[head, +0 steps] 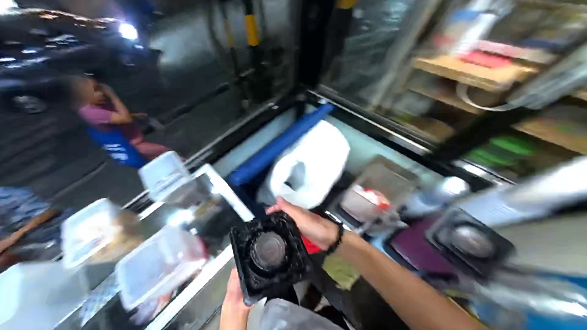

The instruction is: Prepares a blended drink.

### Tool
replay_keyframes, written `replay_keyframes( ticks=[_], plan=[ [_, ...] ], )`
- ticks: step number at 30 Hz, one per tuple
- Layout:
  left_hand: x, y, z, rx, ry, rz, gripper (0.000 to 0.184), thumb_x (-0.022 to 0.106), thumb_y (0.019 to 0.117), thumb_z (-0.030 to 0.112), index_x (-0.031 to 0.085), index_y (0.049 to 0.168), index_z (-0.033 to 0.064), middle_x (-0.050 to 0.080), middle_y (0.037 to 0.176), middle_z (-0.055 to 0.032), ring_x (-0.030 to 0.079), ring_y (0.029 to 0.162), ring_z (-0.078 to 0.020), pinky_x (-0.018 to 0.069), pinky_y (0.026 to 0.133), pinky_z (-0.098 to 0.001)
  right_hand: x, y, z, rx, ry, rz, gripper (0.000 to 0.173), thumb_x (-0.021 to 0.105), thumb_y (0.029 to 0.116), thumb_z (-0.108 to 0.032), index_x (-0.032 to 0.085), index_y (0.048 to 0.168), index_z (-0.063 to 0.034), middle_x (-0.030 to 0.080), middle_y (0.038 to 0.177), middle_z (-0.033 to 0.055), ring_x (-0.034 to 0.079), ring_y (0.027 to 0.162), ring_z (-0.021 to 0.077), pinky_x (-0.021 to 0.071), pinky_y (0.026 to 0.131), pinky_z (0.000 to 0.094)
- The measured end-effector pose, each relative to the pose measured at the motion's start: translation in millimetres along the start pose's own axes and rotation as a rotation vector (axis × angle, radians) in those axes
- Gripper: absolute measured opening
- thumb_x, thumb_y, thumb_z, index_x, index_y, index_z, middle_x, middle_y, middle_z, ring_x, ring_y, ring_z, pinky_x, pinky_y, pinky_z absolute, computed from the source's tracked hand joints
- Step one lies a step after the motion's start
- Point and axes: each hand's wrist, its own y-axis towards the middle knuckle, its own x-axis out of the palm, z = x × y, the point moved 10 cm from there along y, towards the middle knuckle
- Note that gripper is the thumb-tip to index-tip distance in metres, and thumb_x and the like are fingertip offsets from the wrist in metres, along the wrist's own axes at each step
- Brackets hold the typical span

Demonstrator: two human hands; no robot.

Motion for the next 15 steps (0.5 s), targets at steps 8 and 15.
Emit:
replay_keyframes(
  ticks=[8, 15],
  plan=[
    [74, 102, -81, -0.149, 0.315, 0.040, 0.048, 0.020, 0.1105, 0.042, 0.058, 0.114, 0.0123, 0.072, 0.095, -0.0052, 0.071, 0.087, -0.0162, 0.0616, 0.074, -0.0370, -156, -63, 90, -0.030, 0.442, 0.603, 0.059, 0.024, 0.1114, -0.047, 0.050, 0.147, -0.0087, 0.059, 0.141, 0.0133, 0.059, 0.125, 0.0242, 0.0507, 0.099, 0.0456],
    [367, 110, -105, -0.084, 1.783, -0.431, 0.038, 0.057, 0.0973, -0.007, 0.052, 0.135, -0.0097, 0.065, 0.121, -0.0212, 0.066, 0.101, -0.0226, 0.0527, 0.091, -0.0340, -102, -119, 322, 0.353, 0.954, 0.965, 0.055, 0.028, 0.1121, -0.042, 0.058, 0.134, -0.0022, 0.067, 0.116, 0.0153, 0.065, 0.097, 0.0256, 0.0521, 0.085, 0.0452]
  ],
)
